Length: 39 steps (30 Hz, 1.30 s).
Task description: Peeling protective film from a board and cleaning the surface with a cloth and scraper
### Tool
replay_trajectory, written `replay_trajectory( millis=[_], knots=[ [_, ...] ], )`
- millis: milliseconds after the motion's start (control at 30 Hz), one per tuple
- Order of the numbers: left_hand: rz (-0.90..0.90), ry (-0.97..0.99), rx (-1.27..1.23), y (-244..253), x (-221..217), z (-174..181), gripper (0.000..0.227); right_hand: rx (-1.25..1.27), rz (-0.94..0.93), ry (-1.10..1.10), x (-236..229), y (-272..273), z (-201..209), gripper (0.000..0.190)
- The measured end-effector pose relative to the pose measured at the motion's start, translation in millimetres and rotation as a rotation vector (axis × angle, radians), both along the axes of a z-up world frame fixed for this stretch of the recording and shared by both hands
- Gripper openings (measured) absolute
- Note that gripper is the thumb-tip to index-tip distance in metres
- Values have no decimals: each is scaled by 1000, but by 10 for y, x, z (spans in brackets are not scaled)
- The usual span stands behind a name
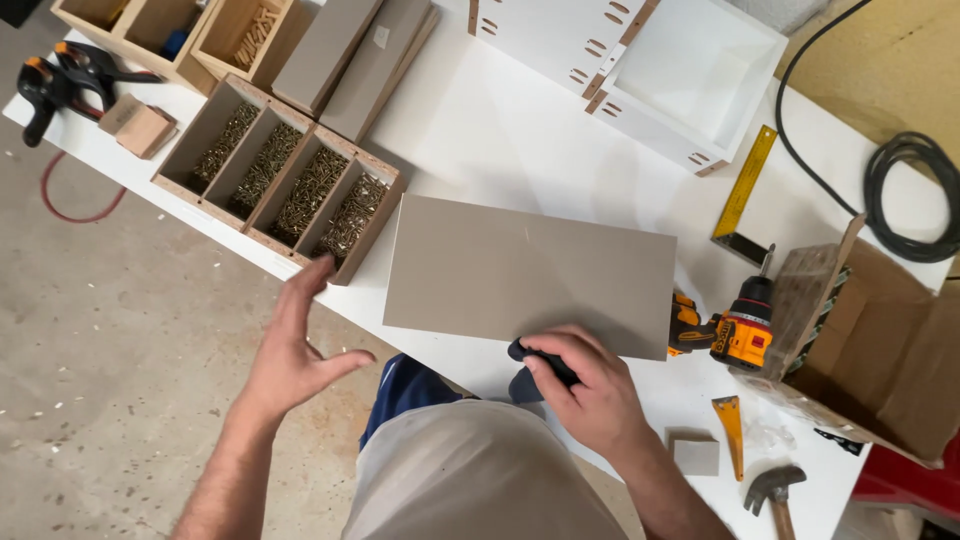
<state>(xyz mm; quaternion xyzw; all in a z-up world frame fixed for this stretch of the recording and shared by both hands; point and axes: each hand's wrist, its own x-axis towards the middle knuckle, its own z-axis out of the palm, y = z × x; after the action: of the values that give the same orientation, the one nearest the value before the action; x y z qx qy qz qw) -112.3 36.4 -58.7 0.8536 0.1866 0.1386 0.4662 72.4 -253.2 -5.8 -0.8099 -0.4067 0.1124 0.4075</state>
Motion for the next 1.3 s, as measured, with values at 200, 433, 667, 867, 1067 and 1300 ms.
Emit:
replay_trajectory(
  millis=[200, 433, 667, 867, 1067, 1300],
  knots=[
    [-549, 130, 623, 186, 939, 328, 161, 22, 83, -337, 8, 254, -236, 14],
    [-625, 97, 520, 169, 1074, 218, 161, -168, 137, -517, -47, 352, -154, 9],
    [-617, 38, 533, 165, 1078, 166, 162, -184, 120, -414, 6, 342, -107, 9],
    [-607, -28, 513, 177, 1078, 148, 160, -197, 161, -456, -8, 376, -106, 9],
    [-584, -60, 506, 117, 1061, 153, 156, -183, 168, -408, -57, 392, -146, 9],
    [-596, -29, 483, 127, 1053, 153, 154, -167, 225, -410, 33, 256, -2, 9]
  ],
)
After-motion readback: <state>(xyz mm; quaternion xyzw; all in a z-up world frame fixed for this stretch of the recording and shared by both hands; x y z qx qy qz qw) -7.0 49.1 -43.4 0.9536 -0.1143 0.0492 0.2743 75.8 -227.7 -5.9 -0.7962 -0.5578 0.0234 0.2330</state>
